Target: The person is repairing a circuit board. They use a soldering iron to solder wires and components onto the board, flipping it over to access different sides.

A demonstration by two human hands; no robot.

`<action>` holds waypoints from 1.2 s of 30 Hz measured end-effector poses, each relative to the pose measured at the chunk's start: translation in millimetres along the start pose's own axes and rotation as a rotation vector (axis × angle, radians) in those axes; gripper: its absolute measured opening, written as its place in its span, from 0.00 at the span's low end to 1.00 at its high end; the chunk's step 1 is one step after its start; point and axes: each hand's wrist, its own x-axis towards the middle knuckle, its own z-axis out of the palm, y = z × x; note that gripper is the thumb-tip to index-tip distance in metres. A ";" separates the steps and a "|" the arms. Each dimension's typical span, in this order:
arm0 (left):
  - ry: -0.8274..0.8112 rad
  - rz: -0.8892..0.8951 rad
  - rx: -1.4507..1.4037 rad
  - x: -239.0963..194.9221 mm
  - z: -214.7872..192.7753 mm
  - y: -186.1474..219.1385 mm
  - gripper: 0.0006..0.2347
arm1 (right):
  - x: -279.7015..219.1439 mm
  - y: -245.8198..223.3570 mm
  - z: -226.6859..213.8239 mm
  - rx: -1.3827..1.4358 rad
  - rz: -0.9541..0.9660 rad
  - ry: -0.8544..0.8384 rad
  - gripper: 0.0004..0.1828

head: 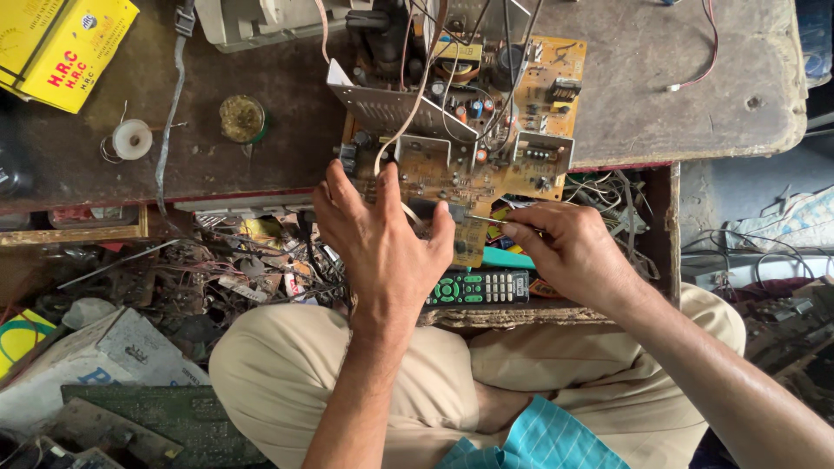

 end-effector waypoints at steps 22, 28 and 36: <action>-0.005 -0.025 -0.064 -1.2 6.3 2.5 0.28 | 8.1 -12.7 -25.3 -0.358 -0.136 -0.077 0.13; 0.009 -0.036 -0.049 -1.7 7.9 4.7 0.28 | 8.6 7.6 -11.6 -0.082 -0.085 -0.059 0.13; -0.016 -0.018 -0.065 -2.8 7.3 1.4 0.28 | 8.8 -14.7 -23.6 -0.288 -0.191 -0.053 0.11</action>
